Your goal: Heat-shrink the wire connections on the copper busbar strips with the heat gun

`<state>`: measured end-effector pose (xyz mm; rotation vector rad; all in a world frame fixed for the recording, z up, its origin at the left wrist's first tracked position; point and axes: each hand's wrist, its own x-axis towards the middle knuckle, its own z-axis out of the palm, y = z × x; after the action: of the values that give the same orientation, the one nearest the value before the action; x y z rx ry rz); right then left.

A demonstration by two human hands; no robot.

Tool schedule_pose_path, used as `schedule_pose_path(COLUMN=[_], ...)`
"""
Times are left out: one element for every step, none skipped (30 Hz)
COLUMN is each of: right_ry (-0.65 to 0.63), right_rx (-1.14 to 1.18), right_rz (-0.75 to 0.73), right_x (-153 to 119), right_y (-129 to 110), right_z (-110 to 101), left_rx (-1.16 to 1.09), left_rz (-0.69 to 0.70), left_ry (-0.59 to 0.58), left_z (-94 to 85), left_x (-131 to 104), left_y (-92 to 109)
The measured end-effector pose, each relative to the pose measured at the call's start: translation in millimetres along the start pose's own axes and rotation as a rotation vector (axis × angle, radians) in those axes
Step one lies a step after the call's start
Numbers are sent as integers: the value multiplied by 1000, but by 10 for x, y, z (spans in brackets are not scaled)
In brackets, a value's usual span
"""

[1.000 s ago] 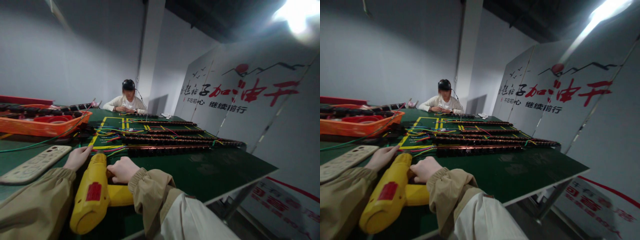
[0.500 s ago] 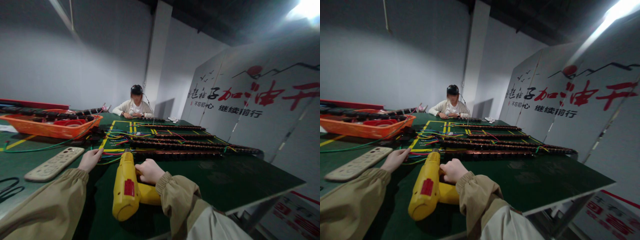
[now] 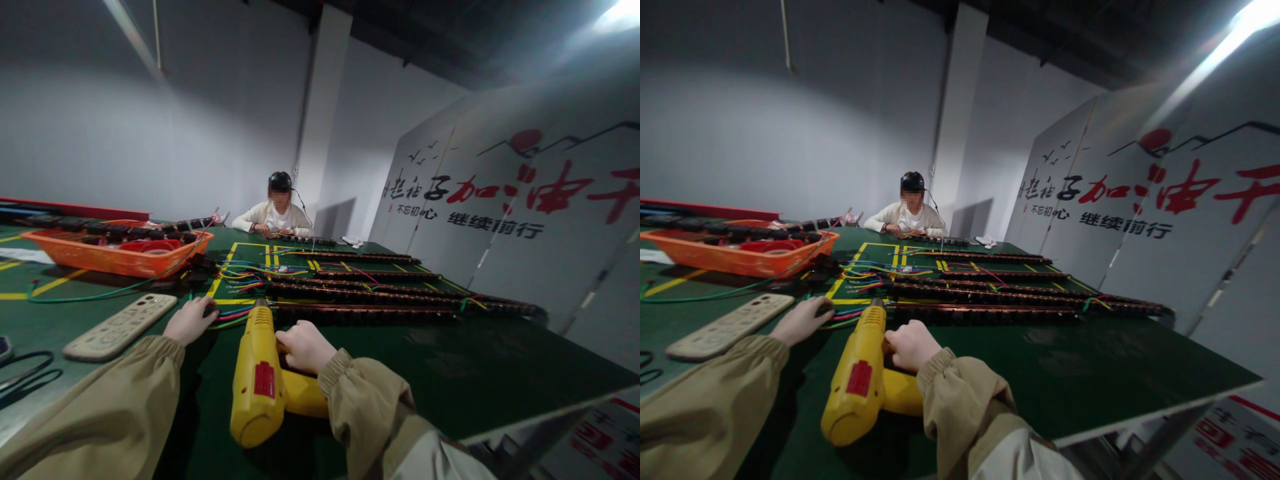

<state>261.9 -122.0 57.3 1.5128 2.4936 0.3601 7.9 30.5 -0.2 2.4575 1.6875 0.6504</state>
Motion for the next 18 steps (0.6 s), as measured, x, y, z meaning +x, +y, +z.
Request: schedule_pose_path(right_ry=[-1,-2,-1,0,1,3,4,5,6,6,7,9,9,10,11,12,13,13], right_rx=[2,4,5,6,7,8,9,11,13,15,17,19,21,23,24,26,27,28], right_rz=[-2,-4,-5,-5,-5,-4,-3,-3,-3,-4,-5,-6,-6,-5,-4,-3,-2,-1], right_x=[1,1,0,-1,-2,-3,-5,-7,-10,-13,-16,-19,-22,-24,-26,-28,-28,-28], right_y=[-1,-2,-4,-6,-7,-9,-10,-11,-12,-13,-13,-13,-13,-13,-13,-13,-13,-13], right_z=[-6,-12,-18,-24,-29,-34,-39,-43,-47,-52,-56,-59,-62,-65,-66,-67,-67,-66], left_rx=[18,32,40,42,35,20,-4,-37,-79,-126,-169,-198,-212,-209,-195,-175,-156,-139], left_rz=[-29,-57,-74,-82,-84,-82,-72,-51,-21,20,65,107,139,160,170,170,159,141], left_ry=[-12,-27,-44,-61,-78,-92,-104,-112,-115,-113,-104,-89,-68,-50,-34,-21,-7,13], left_z=[-4,-13,-26,-40,-51,-59,-61,-59,-53,-45,-38,-32,-30,-31,-36,-45,-56,-69], left_x=[2,3,5,8,15,25,38,54,72,88,103,112,116,113,102,86,66,44], left_y=[1,2,0,-7,-22,-48,-84,-131,-184,-241,-296,-346,-385,-410,-420,-416,-399,-372])
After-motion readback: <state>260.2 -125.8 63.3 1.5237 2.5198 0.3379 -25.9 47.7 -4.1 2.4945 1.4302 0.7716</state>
